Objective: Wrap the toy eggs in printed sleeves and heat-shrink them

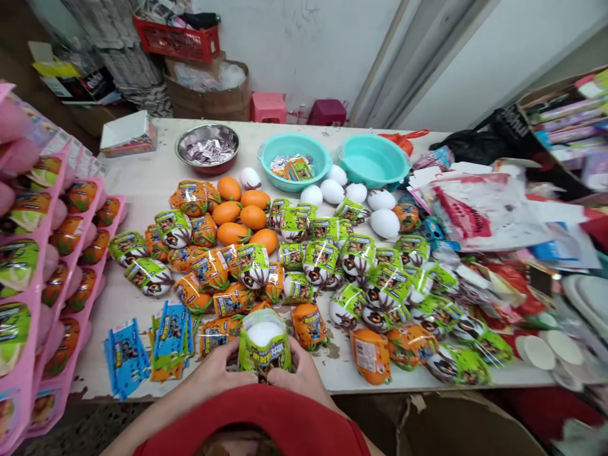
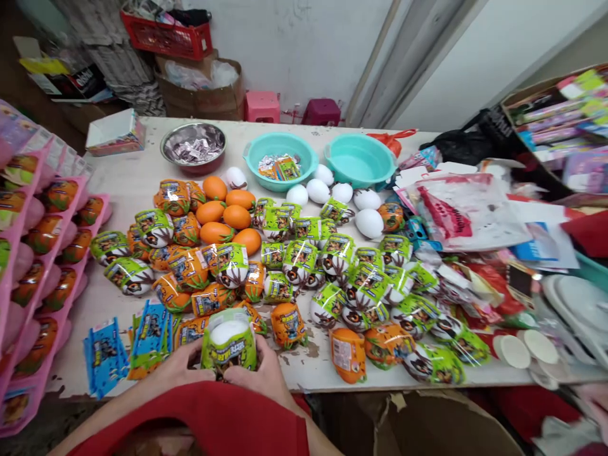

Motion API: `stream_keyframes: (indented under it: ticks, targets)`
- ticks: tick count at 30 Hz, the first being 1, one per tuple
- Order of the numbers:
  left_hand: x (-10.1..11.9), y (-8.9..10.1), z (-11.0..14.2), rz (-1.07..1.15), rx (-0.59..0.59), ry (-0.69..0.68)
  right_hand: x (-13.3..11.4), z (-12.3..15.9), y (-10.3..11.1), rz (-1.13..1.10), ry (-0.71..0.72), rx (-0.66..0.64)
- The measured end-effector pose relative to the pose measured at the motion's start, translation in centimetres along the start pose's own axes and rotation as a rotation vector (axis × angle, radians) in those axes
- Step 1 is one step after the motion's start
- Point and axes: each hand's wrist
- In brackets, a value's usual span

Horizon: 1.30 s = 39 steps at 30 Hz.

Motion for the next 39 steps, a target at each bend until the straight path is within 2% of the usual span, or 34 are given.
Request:
stream_keyframes:
  ticks: [4,7,11,15,19,23,27,30,32,33,35,37,39]
  targets:
    - [0.5,-0.2,0.3,0.057,-0.021,0.037,-0.1,0.3,-0.2,-0.003,-0.027,0.070]
    - [1.3,-0.4,0.3,0.114,-0.077,-0.003,-0.2,0.0,-0.1,-0.019,0.012,0.102]
    - [1.9,-0.5,-0.1,0.110,0.008,-0.038,-0.3,-0.5,0.1,-0.069,0.005,0.077]
    - [1.1,-0.6,-0.3,0.142,0.009,-0.031,-0.6,-0.5,0.2,-0.089,0.018,0.078]
    - [-0.4,-0.4,0.1,0.158,0.031,-0.004,-0.5,-0.2,0.1,-0.036,-0.059,0.052]
    - [-0.7,-0.3,0.4,0.203,0.056,0.058,-0.2,-0.3,0.0,-0.071,-0.079,0.033]
    - [-0.2,-0.8,-0.3,0.193,0.088,-0.026,-0.8,-0.5,-0.2,-0.106,-0.022,0.065]
    - [0.9,-1.6,-2.1,0.210,0.070,-0.102,-2.5,-0.7,0.3,-0.134,0.086,0.074]
    - [2.2,-2.3,-3.6,0.208,0.053,-0.123,-4.2,-1.1,1.9,-0.123,0.152,0.079]
    - [3.1,-2.7,-4.2,0.190,0.047,-0.127,-5.2,-1.4,3.4,-0.103,0.169,0.101]
    - [4.9,-3.1,-5.1,0.137,0.041,-0.136,-7.6,-1.8,7.9,-0.018,0.173,0.242]
    - [6.3,-2.6,-5.4,0.088,0.084,-0.163,-10.3,-2.1,14.0,0.124,0.155,0.525]
    - [7.0,-0.7,-5.2,0.081,0.238,-0.218,-12.7,-2.8,20.1,0.296,0.159,0.871]
Point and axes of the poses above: each hand's wrist, its own z-axis away from the middle knuckle, its own y-axis out of the back of the hand, x = y × z, and after that the axes turned 14 degrees about z, right-handed
